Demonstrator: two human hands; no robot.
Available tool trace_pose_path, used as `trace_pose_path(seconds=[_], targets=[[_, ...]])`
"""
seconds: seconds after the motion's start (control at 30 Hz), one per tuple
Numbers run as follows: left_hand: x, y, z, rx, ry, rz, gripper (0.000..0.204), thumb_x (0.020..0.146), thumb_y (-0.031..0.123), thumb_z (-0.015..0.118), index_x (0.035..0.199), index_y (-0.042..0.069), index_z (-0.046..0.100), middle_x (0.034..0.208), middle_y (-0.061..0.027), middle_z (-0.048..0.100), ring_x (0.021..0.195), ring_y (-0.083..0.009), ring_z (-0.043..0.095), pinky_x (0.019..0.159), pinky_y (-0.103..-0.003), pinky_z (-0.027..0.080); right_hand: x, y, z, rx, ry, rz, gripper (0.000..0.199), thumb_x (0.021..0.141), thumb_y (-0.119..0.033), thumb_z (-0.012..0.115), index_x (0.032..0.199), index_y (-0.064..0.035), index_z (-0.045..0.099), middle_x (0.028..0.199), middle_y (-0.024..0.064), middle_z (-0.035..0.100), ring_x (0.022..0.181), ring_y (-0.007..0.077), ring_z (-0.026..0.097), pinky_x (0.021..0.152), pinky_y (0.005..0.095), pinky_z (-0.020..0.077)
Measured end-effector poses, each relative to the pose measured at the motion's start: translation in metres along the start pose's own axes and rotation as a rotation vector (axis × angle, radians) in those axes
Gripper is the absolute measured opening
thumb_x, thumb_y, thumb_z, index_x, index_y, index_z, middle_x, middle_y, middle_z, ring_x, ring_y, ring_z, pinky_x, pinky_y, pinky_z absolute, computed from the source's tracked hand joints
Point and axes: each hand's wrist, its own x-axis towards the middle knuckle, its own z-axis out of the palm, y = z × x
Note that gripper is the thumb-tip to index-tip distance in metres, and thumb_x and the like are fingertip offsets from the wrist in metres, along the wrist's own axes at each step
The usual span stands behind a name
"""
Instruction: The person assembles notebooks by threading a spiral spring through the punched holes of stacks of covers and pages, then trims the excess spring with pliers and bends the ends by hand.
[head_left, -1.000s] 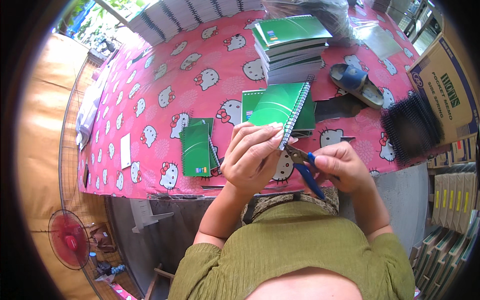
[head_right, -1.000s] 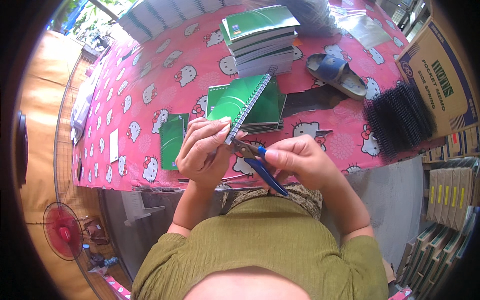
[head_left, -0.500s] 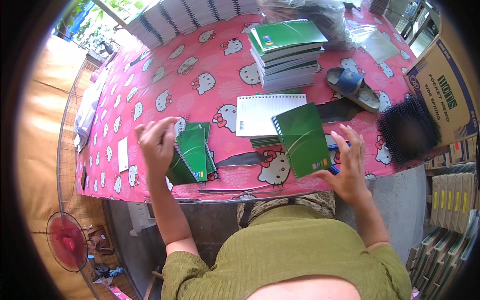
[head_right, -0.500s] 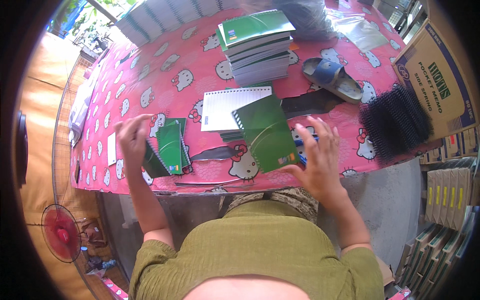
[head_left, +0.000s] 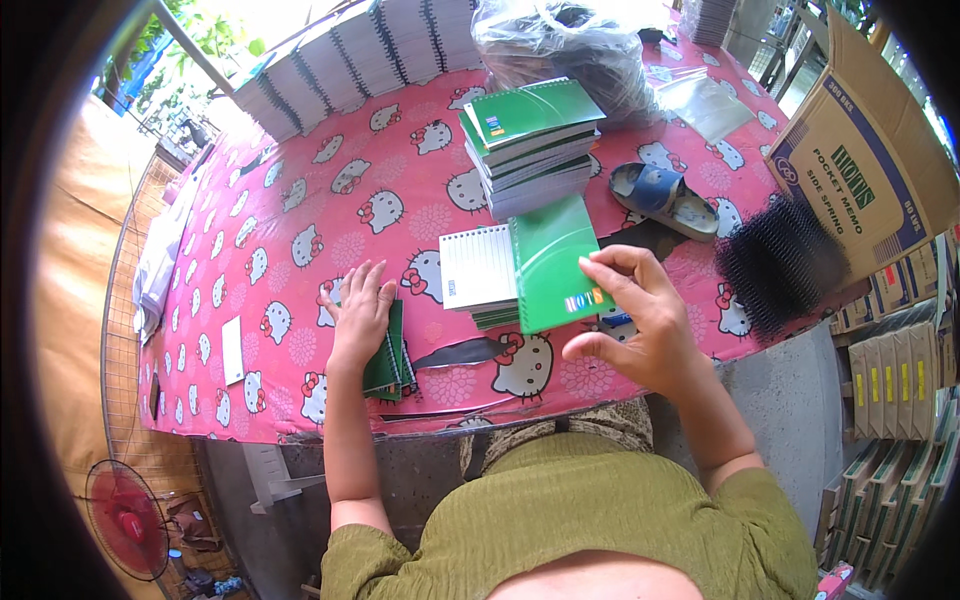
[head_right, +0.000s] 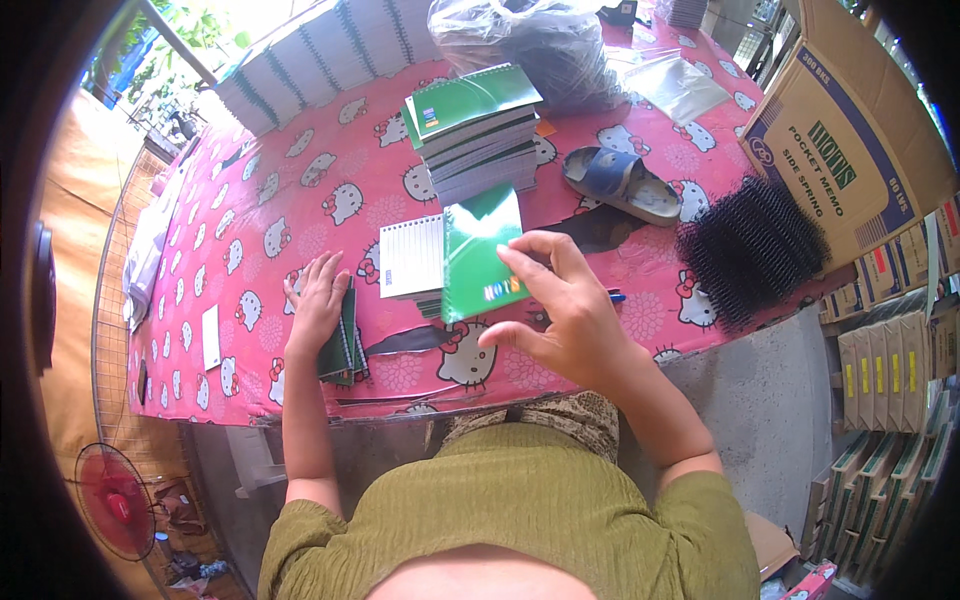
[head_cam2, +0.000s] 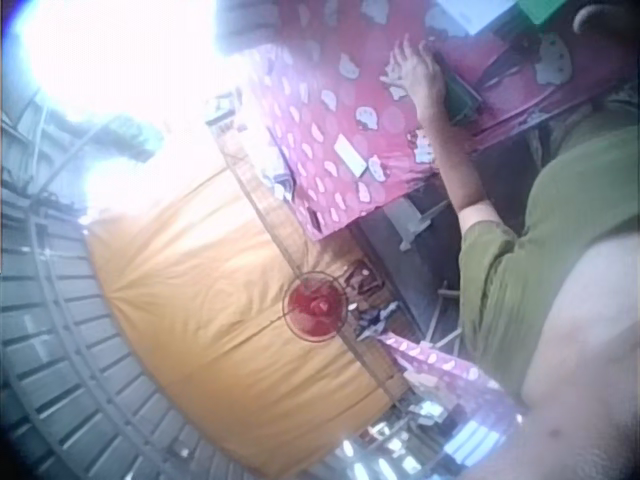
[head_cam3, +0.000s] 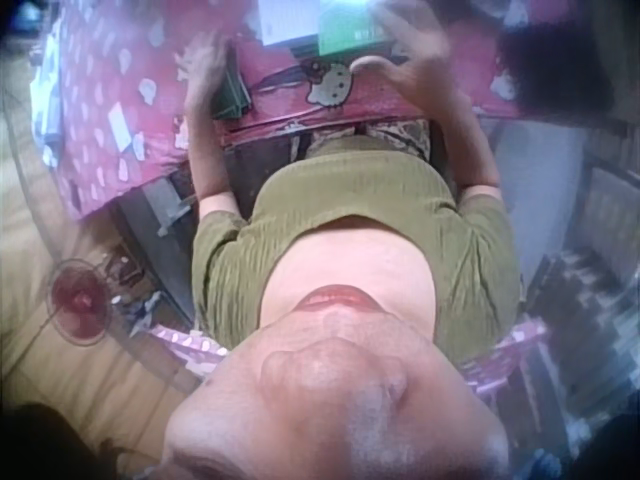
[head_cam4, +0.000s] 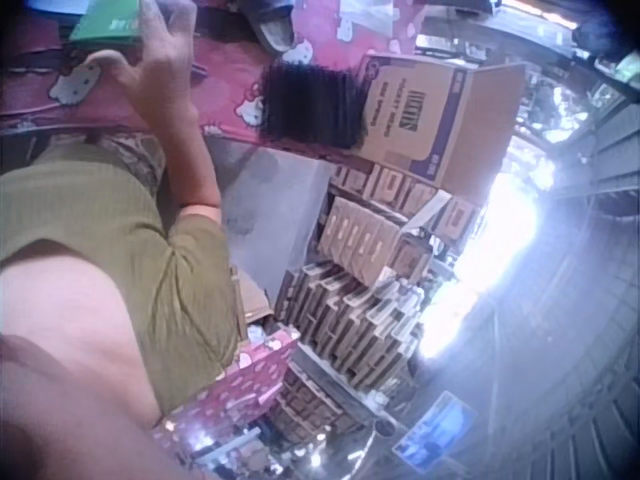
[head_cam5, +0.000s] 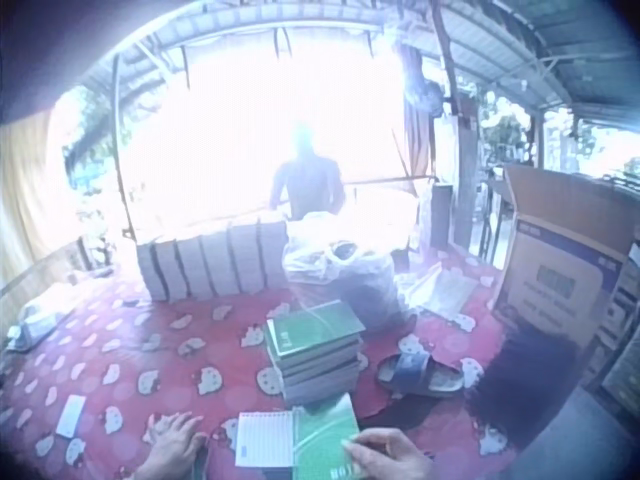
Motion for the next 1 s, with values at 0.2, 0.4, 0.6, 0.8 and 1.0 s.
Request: trace_pose_path(seconds=[0.2, 0.4, 0.6, 0.8, 1.0], targets=[[-0.010, 0.039, -0.035, -0.561, 0.273, 0.066, 0.052, 0.096, 0.042, 0.042, 0.133, 0.006, 0.043, 0.137, -0.0149, 0.043, 0.130, -0.0256, 0.036, 0.108, -0.046, 0.019, 0.019, -0.007, 0.001, -0.192, 0.143, -0.101, 0.041, 0.070, 0.009, 0.060, 0.108, -0.0040, 0.067, 0.082, 0.0079, 0.051, 0.074, 0.0198, 0.053, 0.063, 0.0314, 0.0460], [-0.020, 0.108, -0.043, -1.354, 0.156, 0.052, 0.053, 0.092, 0.028, 0.058, 0.133, -0.001, 0.041, 0.126, -0.0160, 0.049, 0.119, -0.0193, 0.045, 0.099, -0.031, 0.035, 0.035, -0.006, 0.051, -0.333, -0.156, -0.197, 0.029, 0.072, -0.005, 0.064, 0.100, -0.0041, 0.067, 0.080, 0.0091, 0.052, 0.074, 0.0260, 0.053, 0.067, 0.0373, 0.0429], [-0.004, 0.106, 0.002, -1.475, 0.056, -0.072, 0.064, 0.083, 0.014, 0.067, 0.136, 0.000, 0.035, 0.131, -0.0171, 0.043, 0.118, -0.0251, 0.044, 0.098, -0.034, 0.037, 0.067, -0.061, 0.013, 0.113, -0.159, -0.522, 0.037, 0.071, -0.010, 0.063, 0.107, -0.0051, 0.062, 0.090, 0.0065, 0.059, 0.078, 0.0208, 0.057, 0.068, 0.0339, 0.0456], [-0.005, 0.116, -0.008, -1.365, 0.038, 0.036, 0.063, 0.084, 0.008, 0.062, 0.137, 0.000, 0.031, 0.132, -0.0185, 0.041, 0.120, -0.0259, 0.043, 0.097, -0.035, 0.040, 0.074, -0.136, -0.034, 0.008, 0.162, -0.885, 0.029, 0.071, -0.015, 0.057, 0.098, -0.0067, 0.060, 0.078, 0.0044, 0.054, 0.065, 0.0171, 0.053, 0.056, 0.0292, 0.0421], [-0.007, 0.116, -0.009, -1.395, 0.055, 0.047, 0.065, 0.082, 0.008, 0.063, 0.138, 0.000, 0.030, 0.134, -0.0218, 0.039, 0.122, -0.0291, 0.042, 0.101, -0.038, 0.037, 0.049, -0.147, -0.040, -0.116, 0.613, -0.682, 0.021, 0.072, -0.026, 0.054, 0.086, -0.0105, 0.057, 0.067, 0.0018, 0.050, 0.056, 0.0187, 0.050, 0.050, 0.0298, 0.0381]])
